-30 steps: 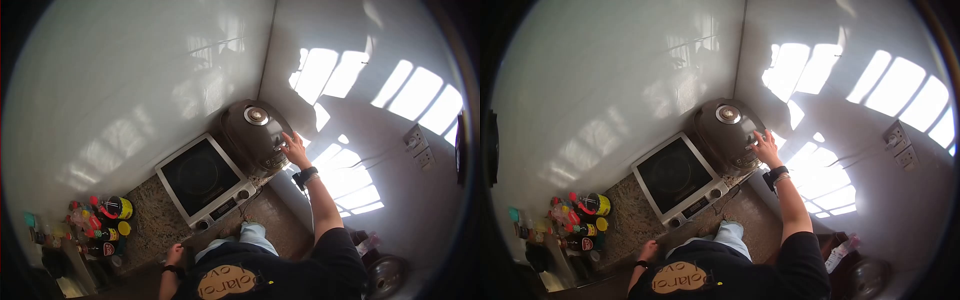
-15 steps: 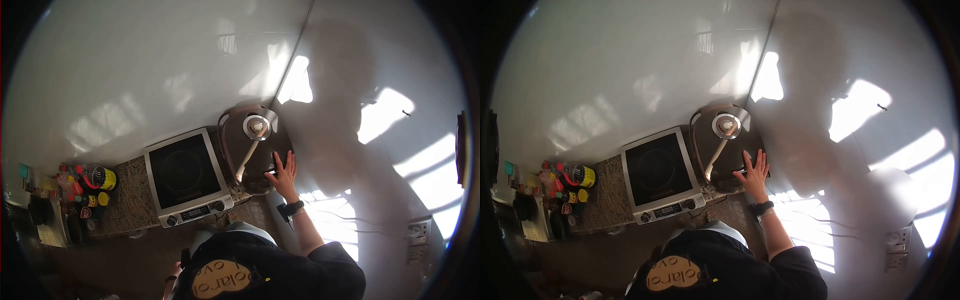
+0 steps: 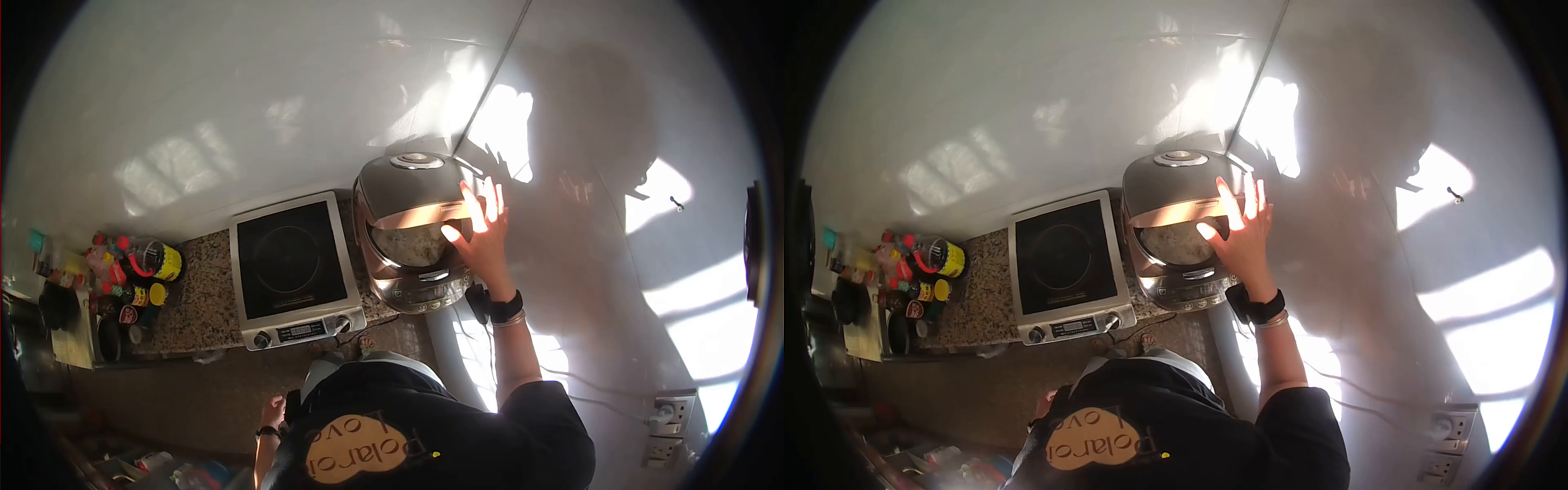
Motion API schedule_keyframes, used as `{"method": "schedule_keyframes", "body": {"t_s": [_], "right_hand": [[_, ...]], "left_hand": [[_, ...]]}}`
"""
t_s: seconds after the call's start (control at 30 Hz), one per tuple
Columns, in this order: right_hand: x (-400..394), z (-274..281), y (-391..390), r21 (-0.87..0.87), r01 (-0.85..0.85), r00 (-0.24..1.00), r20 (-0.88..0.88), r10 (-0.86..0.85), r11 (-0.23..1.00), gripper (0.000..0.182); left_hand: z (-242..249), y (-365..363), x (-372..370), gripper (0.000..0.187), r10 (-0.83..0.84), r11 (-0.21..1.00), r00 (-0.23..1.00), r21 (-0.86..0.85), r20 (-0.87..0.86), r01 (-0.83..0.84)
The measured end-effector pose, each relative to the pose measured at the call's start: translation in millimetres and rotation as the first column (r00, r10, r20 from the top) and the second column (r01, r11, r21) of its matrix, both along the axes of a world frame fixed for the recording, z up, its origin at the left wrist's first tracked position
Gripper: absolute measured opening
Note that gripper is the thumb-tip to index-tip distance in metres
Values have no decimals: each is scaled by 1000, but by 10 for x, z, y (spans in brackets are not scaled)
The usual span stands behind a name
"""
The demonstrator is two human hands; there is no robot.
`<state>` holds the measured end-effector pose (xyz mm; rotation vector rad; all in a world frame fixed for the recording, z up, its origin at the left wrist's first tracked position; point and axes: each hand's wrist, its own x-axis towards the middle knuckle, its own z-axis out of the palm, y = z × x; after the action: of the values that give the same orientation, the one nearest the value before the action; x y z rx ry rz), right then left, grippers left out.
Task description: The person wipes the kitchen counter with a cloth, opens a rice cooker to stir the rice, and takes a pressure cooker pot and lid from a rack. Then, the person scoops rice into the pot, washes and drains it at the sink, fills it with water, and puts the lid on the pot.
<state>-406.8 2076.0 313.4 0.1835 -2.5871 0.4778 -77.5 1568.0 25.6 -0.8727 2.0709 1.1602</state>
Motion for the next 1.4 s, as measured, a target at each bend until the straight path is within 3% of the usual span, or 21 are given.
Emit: {"method": "schedule_keyframes", "body": {"t_s": [0.03, 0.07, 0.17, 0.33, 0.57, 0.73, 0.87, 0.93, 1.03, 1.1, 1.13, 1.17, 1.23, 1.33, 1.4], "right_hand": [[-123, 19, 61, 27, -48, 995, -82, 50, 998, 69], [-188, 153, 59, 16, -54, 997, -51, 54, 998, 66], [-306, 383, 34, -8, -65, 998, -20, 65, 998, 62], [-325, 353, 45, -40, -83, 996, -29, 82, 996, 59], [-314, 290, 58, -30, -96, 992, -83, 93, 995, 57], [-314, 257, 89, -78, -116, 985, -134, 105, 990, 58], [-279, 212, 99, -52, -109, 964, -249, 92, 993, 50], [-198, 24, 117, -83, -101, 948, -310, 70, 991, 45], [-174, -341, 117, -38, -187, 964, -197, 176, 982, 36], [-214, -422, 34, 122, -363, 918, 216, 333, 924, 31], [-280, -585, 116, 202, -466, 873, 266, 409, 861, 33], [-352, -662, 134, 203, -465, 873, 266, 409, 862, 33], [-504, -756, 149, 121, -455, 717, 637, 282, 882, 35], [-730, -847, 179, 234, -472, 644, 750, 151, 850, 36], [-901, -1197, 307, 281, -486, 686, 710, 162, 828, 34]], "left_hand": [[-355, -66, 169, 41, 79, 997, 997, -5, 14, -79], [-608, -125, 298, 41, 157, 988, 987, -10, 28, -157], [-850, -253, 437, 39, 57, 998, 996, -19, -74, -58], [-151, -115, 156, 37, 9, 998, 999, -59, -37, -11], [-196, -185, 117, 37, -73, 995, 995, -72, -68, 68], [90, -67, -30, 36, -107, 985, 994, -136, -31, 102], [102, -98, -115, 36, -162, 971, 982, -162, 94, 175], [87, -120, -101, 36, -129, 980, 991, -144, 44, 134], [65, -143, -135, 37, -113, 982, 993, -157, -15, 109], [68, -151, -112, 37, -142, 972, 990, -191, -12, 137], [68, -156, -115, 37, -140, 971, 990, -195, -8, 136], [69, -156, -143, 38, -136, 971, 991, -200, -8, 132], [164, -139, -200, 38, -126, 979, 992, -161, -11, 123], [457, -61, -285, 39, -95, 990, 995, -103, 16, 96], [502, -26, -272, 39, -70, 994, 997, -79, 42, 73]]}}
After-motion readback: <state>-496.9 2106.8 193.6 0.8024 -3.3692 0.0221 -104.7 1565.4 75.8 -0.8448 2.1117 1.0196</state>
